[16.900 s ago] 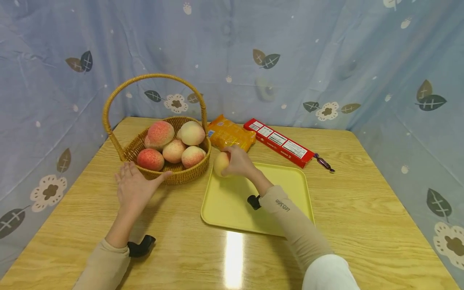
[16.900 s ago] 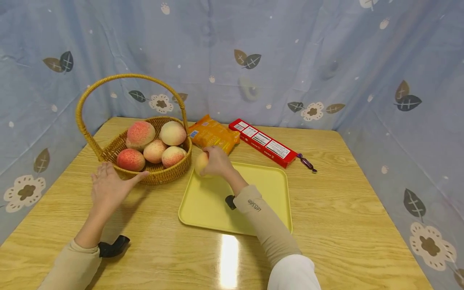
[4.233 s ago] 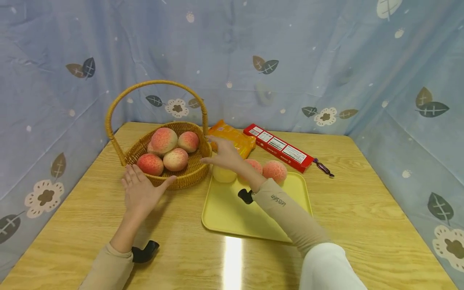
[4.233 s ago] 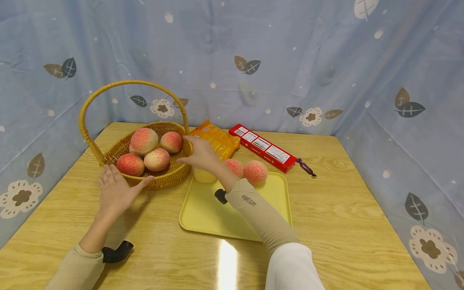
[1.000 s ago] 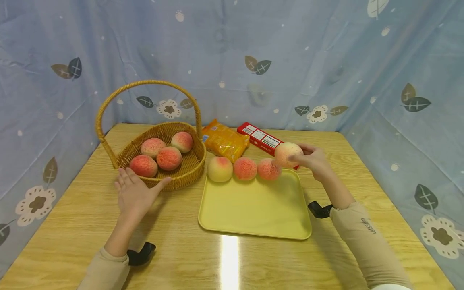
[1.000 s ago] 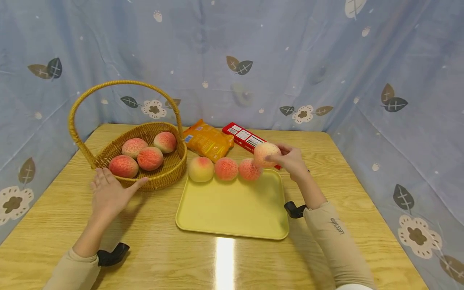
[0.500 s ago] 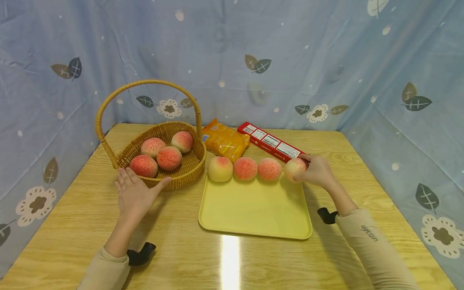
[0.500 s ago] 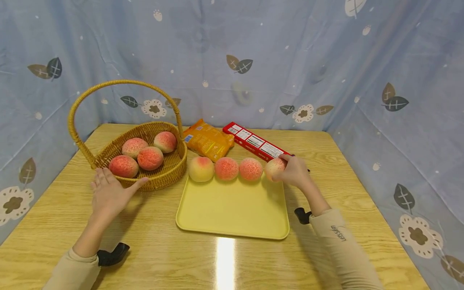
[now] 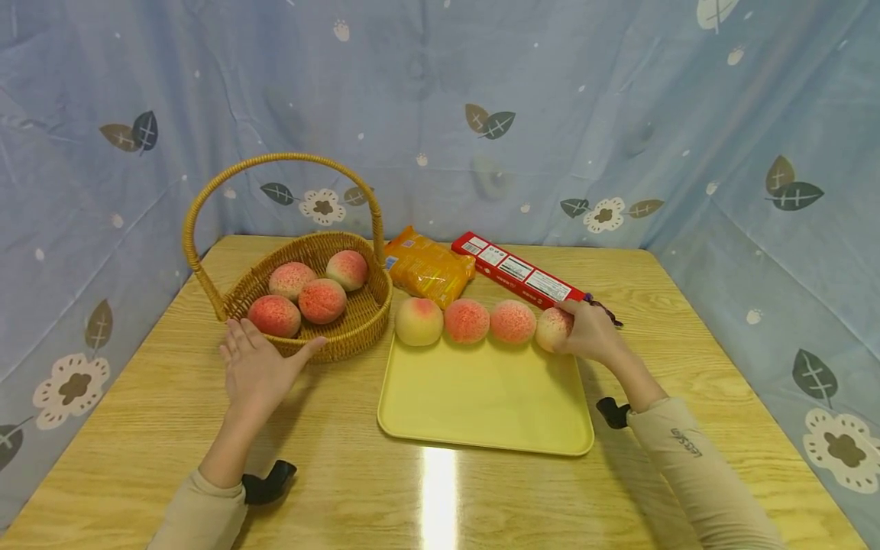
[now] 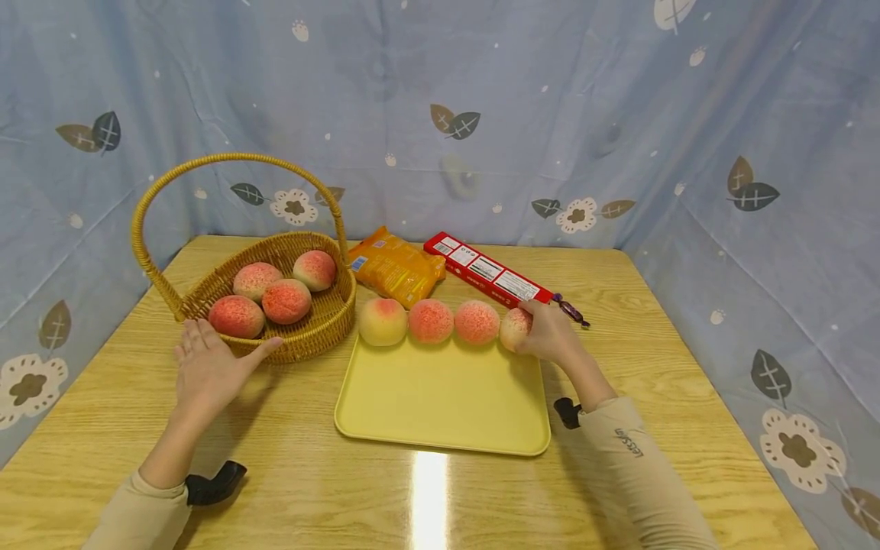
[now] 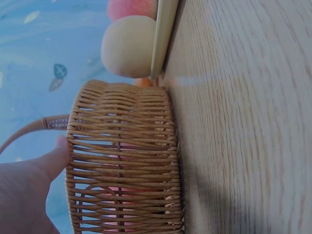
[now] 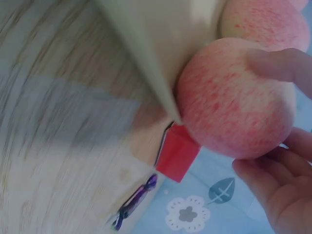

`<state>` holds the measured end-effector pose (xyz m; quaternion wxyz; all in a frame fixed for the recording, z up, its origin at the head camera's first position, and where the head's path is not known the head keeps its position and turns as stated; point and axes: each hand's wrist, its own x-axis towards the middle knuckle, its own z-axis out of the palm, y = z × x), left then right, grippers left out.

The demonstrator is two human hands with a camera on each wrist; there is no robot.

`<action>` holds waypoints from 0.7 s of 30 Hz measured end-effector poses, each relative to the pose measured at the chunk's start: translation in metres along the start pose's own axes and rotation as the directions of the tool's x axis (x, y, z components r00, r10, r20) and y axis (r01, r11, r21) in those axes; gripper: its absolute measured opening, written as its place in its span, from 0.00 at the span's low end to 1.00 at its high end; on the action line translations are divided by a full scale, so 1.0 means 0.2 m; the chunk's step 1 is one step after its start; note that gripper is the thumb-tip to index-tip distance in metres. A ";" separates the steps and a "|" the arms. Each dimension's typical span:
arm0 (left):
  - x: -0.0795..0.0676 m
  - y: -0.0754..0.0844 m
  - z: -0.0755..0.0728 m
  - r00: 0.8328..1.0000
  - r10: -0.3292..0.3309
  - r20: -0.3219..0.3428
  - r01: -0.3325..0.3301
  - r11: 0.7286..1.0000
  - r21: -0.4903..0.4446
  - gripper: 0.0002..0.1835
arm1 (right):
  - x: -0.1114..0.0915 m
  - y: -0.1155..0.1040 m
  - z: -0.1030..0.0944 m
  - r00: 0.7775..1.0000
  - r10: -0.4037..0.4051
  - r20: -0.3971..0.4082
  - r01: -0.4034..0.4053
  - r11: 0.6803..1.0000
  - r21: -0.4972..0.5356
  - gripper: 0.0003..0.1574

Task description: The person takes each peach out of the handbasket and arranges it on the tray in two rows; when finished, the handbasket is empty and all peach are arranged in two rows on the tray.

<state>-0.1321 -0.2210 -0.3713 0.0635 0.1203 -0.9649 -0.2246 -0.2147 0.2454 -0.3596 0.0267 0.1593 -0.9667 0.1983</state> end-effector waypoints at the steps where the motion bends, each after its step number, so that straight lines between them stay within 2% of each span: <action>1: 0.00 0.00 0.00 1.000 -0.001 0.000 0.001 1.000 0.000 0.71 | 0.00 0.00 0.00 1.000 -0.003 -0.004 0.003 1.000 0.007 0.44; 5: 0.00 0.00 0.00 1.000 -0.001 -0.004 0.001 1.000 -0.005 0.71 | 0.00 0.02 -0.01 1.000 0.013 -0.001 -0.013 0.999 0.046 0.45; 8: 0.00 0.00 0.00 1.000 0.000 -0.005 0.000 1.000 -0.004 0.71 | -0.01 0.03 -0.02 0.998 0.052 0.022 -0.054 0.996 0.076 0.48; 11: 0.00 0.00 0.00 1.000 -0.001 -0.004 0.001 1.000 -0.003 0.71 | -0.02 0.04 -0.04 0.994 0.093 0.051 -0.099 0.986 0.132 0.49; 15: 0.00 -0.01 0.01 1.000 -0.004 0.000 0.004 1.000 -0.006 0.71 | -0.02 0.07 -0.04 0.991 0.108 0.074 -0.121 0.971 0.208 0.48; 21: 0.01 0.00 0.01 1.000 -0.004 0.007 0.004 1.000 0.001 0.71 | -0.03 0.07 -0.03 0.991 0.116 0.071 -0.128 0.971 0.201 0.50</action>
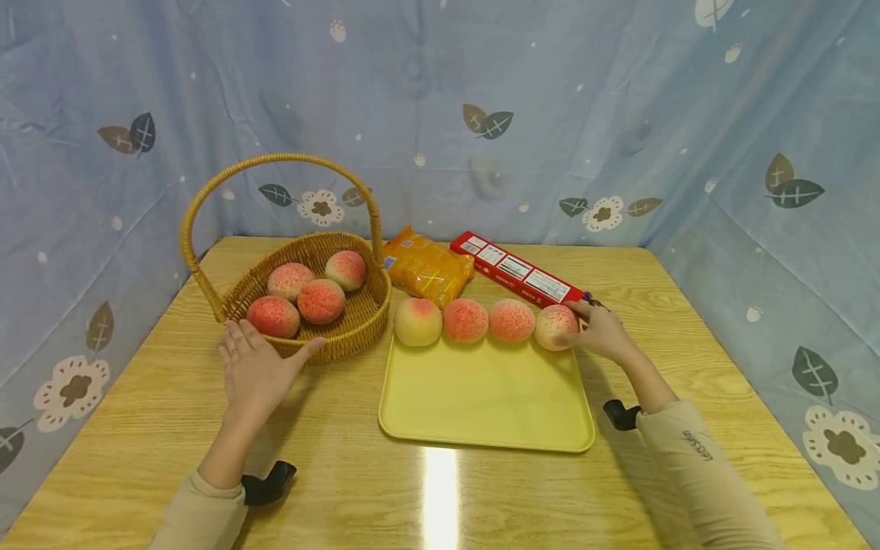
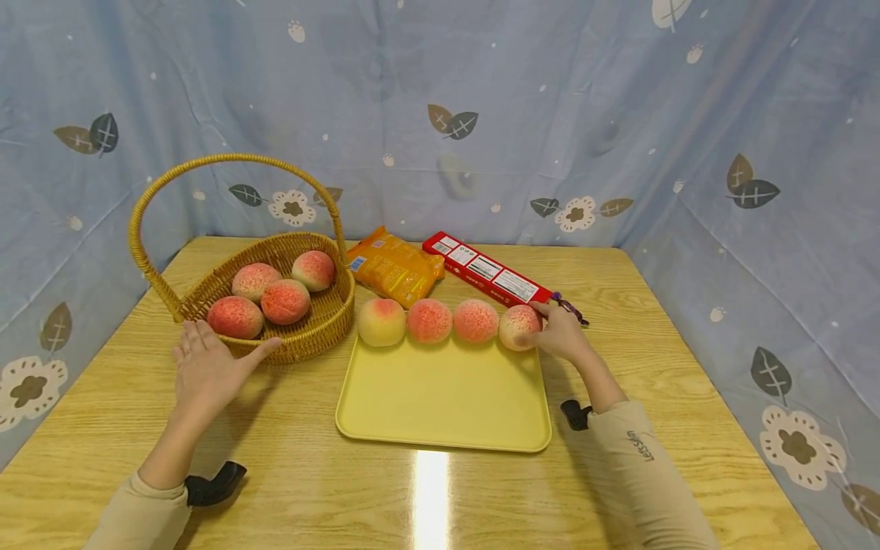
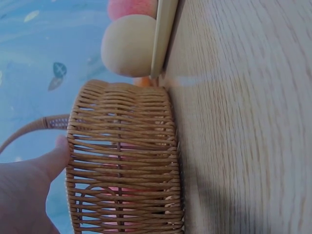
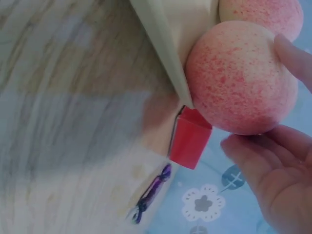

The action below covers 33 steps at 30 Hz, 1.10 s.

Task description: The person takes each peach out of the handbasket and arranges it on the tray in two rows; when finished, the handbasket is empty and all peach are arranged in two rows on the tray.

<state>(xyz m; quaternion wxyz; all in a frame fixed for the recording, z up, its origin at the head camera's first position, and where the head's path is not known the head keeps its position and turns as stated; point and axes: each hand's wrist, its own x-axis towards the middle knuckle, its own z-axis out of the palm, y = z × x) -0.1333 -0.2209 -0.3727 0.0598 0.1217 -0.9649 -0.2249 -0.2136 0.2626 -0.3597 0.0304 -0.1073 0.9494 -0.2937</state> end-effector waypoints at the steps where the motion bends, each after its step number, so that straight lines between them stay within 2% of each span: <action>1: 0.00 0.00 0.00 1.000 0.000 0.001 0.000 1.000 0.003 0.71 | 0.00 -0.01 0.00 1.000 0.001 -0.010 -0.001 1.000 0.000 0.51; 6: 0.00 0.00 0.00 1.000 0.005 0.001 -0.005 1.000 0.008 0.71 | 0.01 -0.11 -0.01 0.995 -0.006 -0.098 0.009 0.999 0.038 0.52; 12: 0.00 -0.01 0.01 1.000 0.006 -0.020 -0.006 1.000 -0.001 0.71 | 0.07 -0.35 0.04 0.987 -0.044 -0.152 0.061 0.992 0.113 0.49; 15: 0.00 -0.01 0.01 1.000 0.009 -0.021 -0.009 1.000 0.005 0.71 | 0.11 -0.48 0.10 0.988 -0.087 -0.128 0.107 0.981 0.159 0.48; 19: 0.00 0.00 0.01 1.000 0.006 -0.019 -0.006 1.000 0.005 0.71 | 0.19 -0.66 0.21 0.979 -0.184 -0.089 0.197 0.965 0.171 0.46; 26: 0.00 0.00 0.01 1.000 0.016 -0.023 -0.016 1.000 0.003 0.71 | 0.33 -0.95 0.41 0.943 -0.333 -0.010 0.330 0.932 0.148 0.47; 28: 0.00 0.00 0.01 1.000 0.018 -0.024 -0.018 1.000 0.005 0.71 | 0.36 -1.03 0.46 0.939 -0.345 0.003 0.341 0.930 0.139 0.47; 33: -0.01 0.00 0.00 1.000 0.005 -0.020 -0.005 1.000 0.003 0.71 | 0.42 -1.19 0.59 0.923 -0.372 0.096 0.359 0.924 0.130 0.48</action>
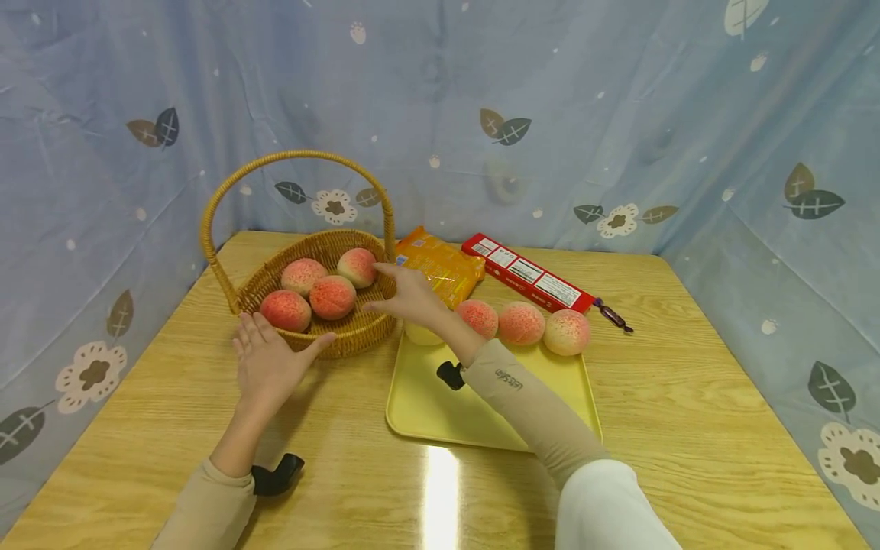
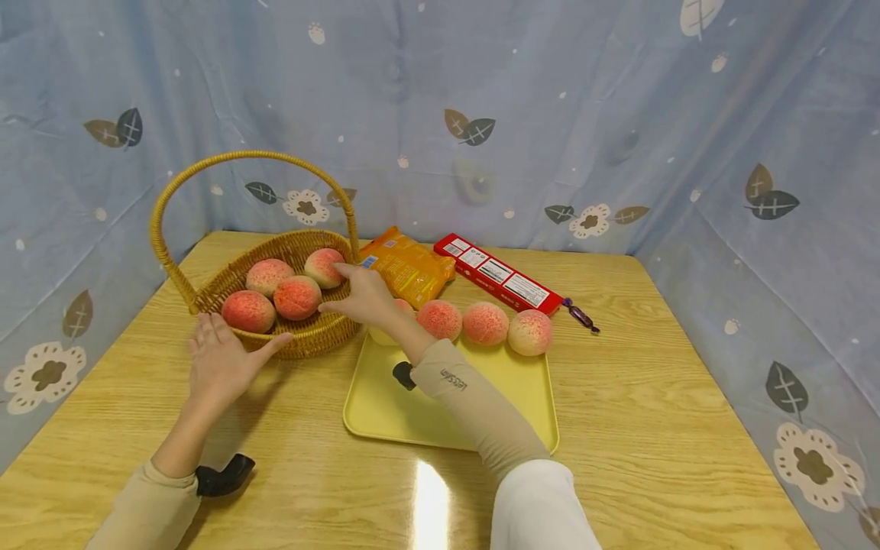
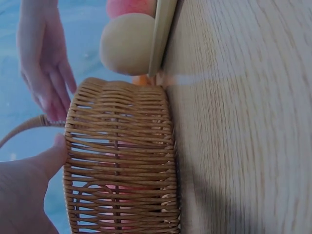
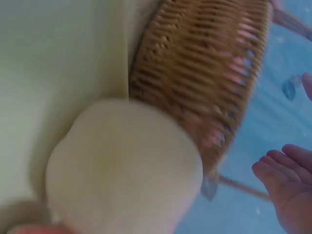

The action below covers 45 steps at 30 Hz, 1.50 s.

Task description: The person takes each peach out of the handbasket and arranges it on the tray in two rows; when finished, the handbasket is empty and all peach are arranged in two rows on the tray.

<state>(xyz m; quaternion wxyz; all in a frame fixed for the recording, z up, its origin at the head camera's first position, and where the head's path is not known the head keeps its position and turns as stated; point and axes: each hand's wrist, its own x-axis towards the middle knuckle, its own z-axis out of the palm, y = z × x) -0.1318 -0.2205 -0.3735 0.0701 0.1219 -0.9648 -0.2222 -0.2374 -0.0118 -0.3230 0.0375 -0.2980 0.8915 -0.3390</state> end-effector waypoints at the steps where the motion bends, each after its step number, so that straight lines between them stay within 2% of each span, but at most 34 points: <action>1: 0.00 0.00 0.00 1.000 0.000 -0.001 0.000 1.000 0.006 0.71 | 0.03 -0.01 0.02 1.000 -0.009 0.022 0.009 1.000 -0.005 0.48; 8: 0.01 0.01 0.01 1.000 0.009 0.000 -0.009 1.000 0.026 0.70 | 0.20 -0.04 0.12 0.989 0.021 0.147 0.000 0.990 -0.142 0.49; 11: 0.00 0.01 0.01 1.000 -0.002 0.012 0.002 1.000 0.019 0.70 | 0.25 -0.05 0.15 0.985 0.017 0.174 0.012 0.986 -0.164 0.49; 14: 0.00 0.01 0.01 1.000 -0.010 0.018 0.010 1.000 0.012 0.70 | 0.27 -0.06 0.20 0.982 0.022 0.189 0.018 0.978 -0.206 0.44; 18: 0.00 0.01 0.01 1.000 -0.013 0.011 0.013 1.000 -0.001 0.70 | 0.29 -0.06 0.25 0.983 0.030 0.183 0.022 0.961 -0.276 0.42; 23: 0.00 0.00 0.00 1.000 -0.012 0.000 0.012 1.000 -0.011 0.70 | 0.31 -0.07 0.29 0.988 0.041 0.148 0.005 0.954 -0.300 0.53; 29: 0.00 0.01 0.00 1.000 -0.016 0.003 0.015 1.000 0.015 0.70 | 0.32 -0.07 0.31 0.987 0.047 0.154 0.003 0.951 -0.311 0.54; 32: -0.01 0.01 0.01 1.000 -0.007 -0.013 0.007 1.000 0.031 0.70 | 0.32 -0.07 0.31 0.989 0.050 0.142 0.000 0.943 -0.333 0.49; 36: 0.00 0.01 0.02 1.000 -0.005 -0.024 0.005 1.000 0.015 0.70 | 0.32 -0.05 0.32 0.996 0.062 0.066 -0.033 0.927 -0.374 0.35; 38: 0.00 0.02 0.02 1.000 -0.009 -0.025 0.009 1.000 -0.002 0.70 | 0.32 -0.04 0.32 0.997 0.067 0.036 -0.049 0.927 -0.372 0.31; 42: 0.00 0.01 0.02 1.000 -0.018 -0.022 0.018 1.000 -0.019 0.70 | 0.32 -0.04 0.31 0.996 0.085 0.018 -0.075 0.945 -0.319 0.28; 45: 0.00 0.01 0.01 1.000 -0.021 -0.018 0.020 1.000 -0.019 0.70 | 0.32 -0.03 0.31 0.992 0.124 0.001 -0.121 0.968 -0.221 0.24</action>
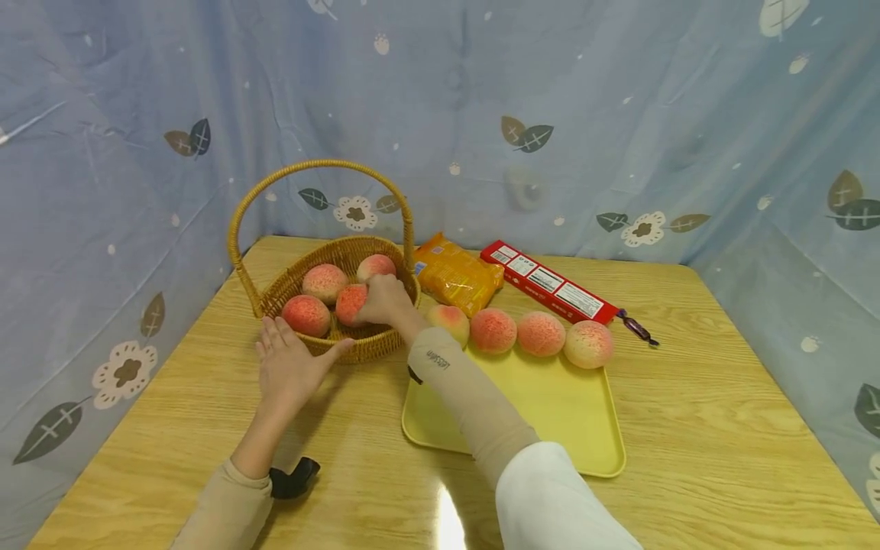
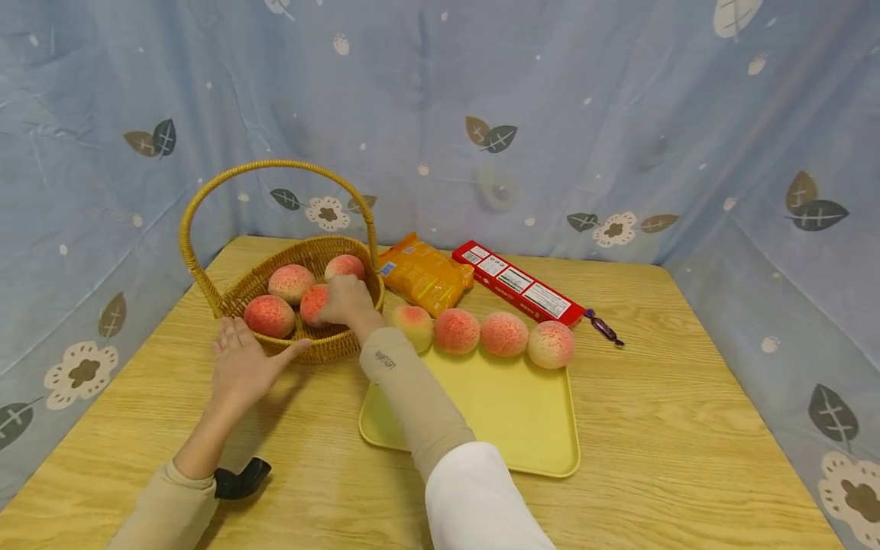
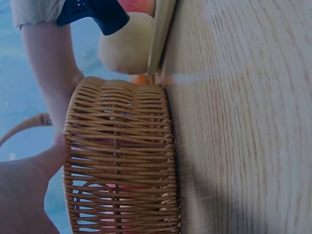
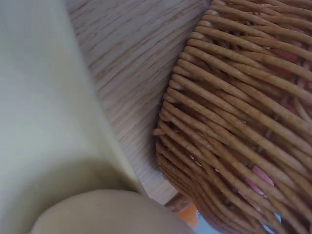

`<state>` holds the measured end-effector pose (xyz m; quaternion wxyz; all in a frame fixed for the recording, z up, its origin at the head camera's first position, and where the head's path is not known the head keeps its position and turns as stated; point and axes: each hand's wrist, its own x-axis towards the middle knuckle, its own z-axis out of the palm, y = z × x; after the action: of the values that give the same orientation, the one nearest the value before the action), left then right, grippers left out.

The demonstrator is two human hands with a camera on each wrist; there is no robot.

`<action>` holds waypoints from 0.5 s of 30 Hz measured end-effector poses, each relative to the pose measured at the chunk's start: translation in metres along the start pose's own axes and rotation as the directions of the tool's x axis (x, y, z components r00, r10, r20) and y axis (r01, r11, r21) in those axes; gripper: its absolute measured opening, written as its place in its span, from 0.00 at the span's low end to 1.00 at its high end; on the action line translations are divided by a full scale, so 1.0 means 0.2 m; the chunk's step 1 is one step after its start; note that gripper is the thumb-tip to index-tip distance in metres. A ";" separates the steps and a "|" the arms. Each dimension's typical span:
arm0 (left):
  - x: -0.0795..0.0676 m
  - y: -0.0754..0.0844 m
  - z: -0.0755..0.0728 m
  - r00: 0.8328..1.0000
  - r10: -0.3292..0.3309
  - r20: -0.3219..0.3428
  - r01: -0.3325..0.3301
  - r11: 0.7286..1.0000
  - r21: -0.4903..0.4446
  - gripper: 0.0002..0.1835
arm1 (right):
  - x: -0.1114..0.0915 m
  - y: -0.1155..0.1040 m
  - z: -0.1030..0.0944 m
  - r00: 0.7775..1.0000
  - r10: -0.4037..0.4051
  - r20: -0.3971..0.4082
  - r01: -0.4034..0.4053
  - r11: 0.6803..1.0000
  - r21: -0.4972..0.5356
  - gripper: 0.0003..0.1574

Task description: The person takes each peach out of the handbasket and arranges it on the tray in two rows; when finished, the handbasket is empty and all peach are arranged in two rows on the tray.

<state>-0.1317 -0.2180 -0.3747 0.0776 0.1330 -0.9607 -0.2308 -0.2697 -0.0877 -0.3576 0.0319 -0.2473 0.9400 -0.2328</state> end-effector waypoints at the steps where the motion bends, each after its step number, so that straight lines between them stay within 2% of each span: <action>1: 0.00 0.00 0.00 1.000 0.000 0.002 0.000 1.000 0.001 0.70 | 0.00 0.00 0.00 1.000 0.011 -0.010 -0.010 0.999 0.040 0.24; 5: 0.00 0.00 0.00 1.000 -0.001 0.008 0.001 1.000 -0.001 0.71 | -0.02 0.02 -0.02 0.998 0.044 -0.052 -0.034 0.982 0.183 0.23; 8: 0.00 0.00 0.00 1.000 -0.001 0.010 0.001 1.000 -0.002 0.71 | -0.04 0.02 -0.04 0.997 0.053 -0.058 -0.038 0.969 0.242 0.28; 10: 0.00 0.00 0.00 1.000 0.003 0.010 -0.003 1.000 0.000 0.71 | -0.04 0.02 -0.06 0.995 0.072 -0.072 -0.049 0.956 0.289 0.28; 13: -0.01 0.00 0.00 1.000 0.010 0.001 -0.010 1.000 0.007 0.70 | -0.06 0.03 -0.10 0.995 0.069 -0.066 -0.037 0.918 0.394 0.29; 15: -0.01 0.00 -0.01 1.000 0.011 -0.002 -0.011 1.000 0.008 0.70 | -0.08 0.04 -0.13 0.997 0.052 -0.061 -0.016 0.875 0.484 0.31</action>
<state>-0.1299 -0.2183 -0.3738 0.0793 0.1284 -0.9622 -0.2265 -0.2631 -0.0634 -0.3391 0.0627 -0.2066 0.8569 -0.4682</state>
